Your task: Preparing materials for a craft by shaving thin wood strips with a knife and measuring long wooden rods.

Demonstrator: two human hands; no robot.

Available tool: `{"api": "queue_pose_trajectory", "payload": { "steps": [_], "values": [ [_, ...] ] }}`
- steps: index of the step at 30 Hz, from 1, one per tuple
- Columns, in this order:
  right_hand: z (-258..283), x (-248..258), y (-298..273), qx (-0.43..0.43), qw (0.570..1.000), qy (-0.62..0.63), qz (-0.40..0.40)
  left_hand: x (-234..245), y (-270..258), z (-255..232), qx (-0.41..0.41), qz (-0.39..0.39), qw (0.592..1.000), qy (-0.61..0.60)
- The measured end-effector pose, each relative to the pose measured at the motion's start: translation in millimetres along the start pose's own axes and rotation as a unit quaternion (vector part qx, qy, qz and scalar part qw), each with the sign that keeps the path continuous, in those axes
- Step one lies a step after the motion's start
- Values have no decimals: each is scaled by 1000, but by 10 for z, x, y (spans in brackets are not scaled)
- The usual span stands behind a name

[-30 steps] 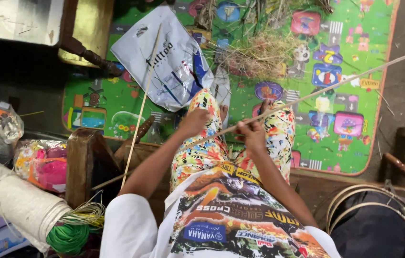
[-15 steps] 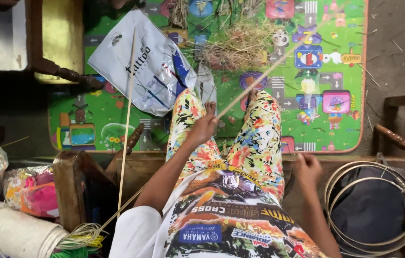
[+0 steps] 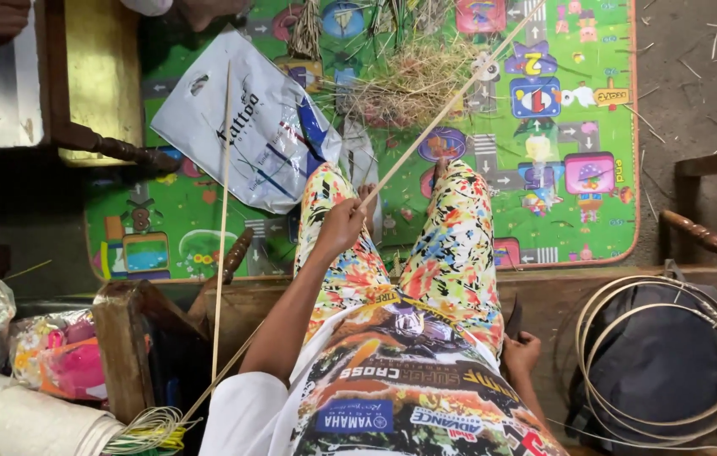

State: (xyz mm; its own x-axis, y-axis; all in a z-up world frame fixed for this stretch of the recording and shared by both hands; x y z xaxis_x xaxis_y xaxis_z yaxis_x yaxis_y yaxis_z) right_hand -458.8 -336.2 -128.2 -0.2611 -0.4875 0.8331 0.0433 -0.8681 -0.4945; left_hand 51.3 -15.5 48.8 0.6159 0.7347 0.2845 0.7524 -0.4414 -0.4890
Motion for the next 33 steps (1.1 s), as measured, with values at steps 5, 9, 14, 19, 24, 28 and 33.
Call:
{"api": "queue_pose_trajectory", "payload": {
  "steps": [5, 9, 14, 19, 24, 28, 33],
  "values": [
    [-166, -286, 452, 101, 993, 57, 8, 93, -68, 119, 11, -18, 999, -42],
    [277, -122, 435, 59, 990, 116, 61, 173, -133, 168, 21, -47, 998, -36],
    [1852, 781, -383, 110, 962, 220, 120, 391, -322, 138, -70, -207, 943, 250],
    [2973, 961, -577, 187, 927, 260, 196, 365, -264, 244, -132, -267, 901, 316],
    [3675, 522, -894, 216, 833, 349, 372, 326, -132, 366, -165, -288, 896, 294],
    [3790, 114, -915, 254, 842, 276, 387, 300, -120, 288, -178, -301, 882, 315],
    [3479, -555, -351, 219, 835, 256, 435, 347, -103, 298, -173, -324, 866, 339]
  ]
}}
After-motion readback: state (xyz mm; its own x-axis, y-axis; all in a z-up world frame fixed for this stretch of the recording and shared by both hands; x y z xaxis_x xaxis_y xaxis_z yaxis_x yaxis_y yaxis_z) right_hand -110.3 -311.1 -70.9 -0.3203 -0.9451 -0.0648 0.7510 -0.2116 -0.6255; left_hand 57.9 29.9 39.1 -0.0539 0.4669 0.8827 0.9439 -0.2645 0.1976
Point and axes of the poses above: each hand's wrist, its own y-axis towards the middle knuckle, its own x-axis out of the back of the hand, z = x × y, the point moved 8 cm from there along y, towards the middle knuckle, and after that the axes turned 12 degrees about -y, right-handed, at the moved point
